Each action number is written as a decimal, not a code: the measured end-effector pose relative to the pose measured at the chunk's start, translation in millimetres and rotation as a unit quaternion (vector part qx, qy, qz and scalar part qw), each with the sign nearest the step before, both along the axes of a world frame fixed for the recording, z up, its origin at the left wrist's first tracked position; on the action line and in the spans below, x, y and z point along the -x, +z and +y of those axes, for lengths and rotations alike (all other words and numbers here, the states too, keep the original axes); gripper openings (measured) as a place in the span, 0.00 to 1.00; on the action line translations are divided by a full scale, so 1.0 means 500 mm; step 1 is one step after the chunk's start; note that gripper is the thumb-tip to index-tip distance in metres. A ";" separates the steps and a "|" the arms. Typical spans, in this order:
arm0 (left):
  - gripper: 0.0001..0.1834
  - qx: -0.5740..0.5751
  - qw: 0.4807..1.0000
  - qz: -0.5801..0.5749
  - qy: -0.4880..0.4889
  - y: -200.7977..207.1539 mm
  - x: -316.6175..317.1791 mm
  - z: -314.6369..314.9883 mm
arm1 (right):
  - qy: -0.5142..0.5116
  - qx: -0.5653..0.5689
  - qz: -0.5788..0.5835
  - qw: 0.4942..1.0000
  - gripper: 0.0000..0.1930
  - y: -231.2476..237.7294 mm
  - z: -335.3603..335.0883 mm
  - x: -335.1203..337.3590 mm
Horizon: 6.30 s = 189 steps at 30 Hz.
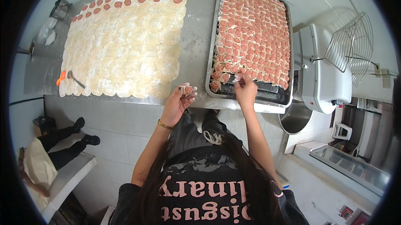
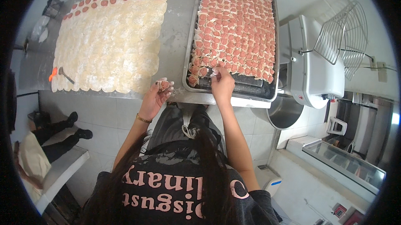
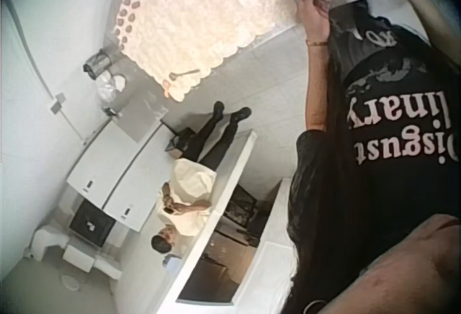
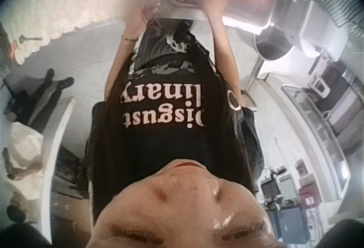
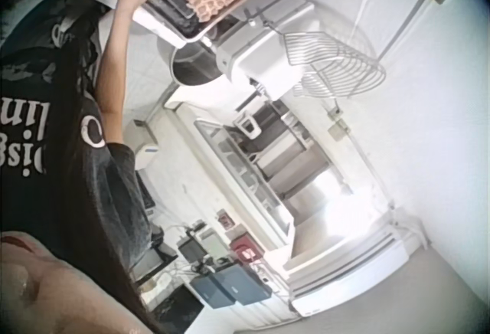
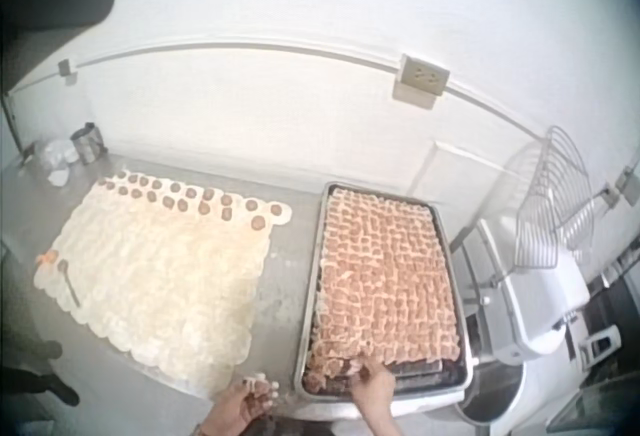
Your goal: The person places small round pieces of meat onto circular dough wrappers arranged on a metal table, then folds each wrapper to enclose the meat and places the finished dumpling onto a tray. The person repeats this process continuously.
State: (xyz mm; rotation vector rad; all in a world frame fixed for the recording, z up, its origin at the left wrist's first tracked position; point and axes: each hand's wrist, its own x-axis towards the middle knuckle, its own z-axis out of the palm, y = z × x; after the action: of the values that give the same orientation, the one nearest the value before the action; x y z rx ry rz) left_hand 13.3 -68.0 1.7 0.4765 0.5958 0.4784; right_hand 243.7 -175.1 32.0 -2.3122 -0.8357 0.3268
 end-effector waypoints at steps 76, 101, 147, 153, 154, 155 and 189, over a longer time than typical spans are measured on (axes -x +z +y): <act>0.17 -0.008 0.997 0.060 0.048 -0.009 -0.010 0.007 | 0.200 0.030 -0.241 0.949 0.17 0.004 0.055 -0.090; 0.19 -0.025 0.998 0.057 0.021 -0.012 -0.025 0.028 | 0.165 0.092 -0.244 0.951 0.26 0.024 0.003 -0.122; 0.17 0.001 0.999 0.034 -0.021 0.010 -0.093 0.048 | -0.126 0.104 0.005 0.987 0.11 0.018 -0.179 -0.153; 0.18 0.005 0.999 0.010 -0.037 0.011 -0.115 0.050 | -0.118 0.077 0.038 0.989 0.10 -0.016 -0.167 -0.138; 0.18 0.007 0.999 0.012 -0.036 0.013 -0.118 0.051 | -0.104 0.078 0.025 0.991 0.10 -0.021 -0.166 -0.129; 0.17 0.019 0.999 0.008 -0.033 0.016 -0.120 0.052 | -0.090 0.078 0.009 0.993 0.10 -0.025 -0.164 -0.123; 0.17 -0.010 0.994 0.039 0.099 0.009 -0.044 0.033 | 0.139 -0.040 -0.158 0.977 0.13 0.005 0.048 -0.171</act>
State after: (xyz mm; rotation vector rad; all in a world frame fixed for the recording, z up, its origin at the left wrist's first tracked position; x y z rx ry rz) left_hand 35.1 -51.5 6.1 0.4590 0.7184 0.6572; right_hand 329.3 -151.3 34.6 -2.2036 -1.3120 0.0407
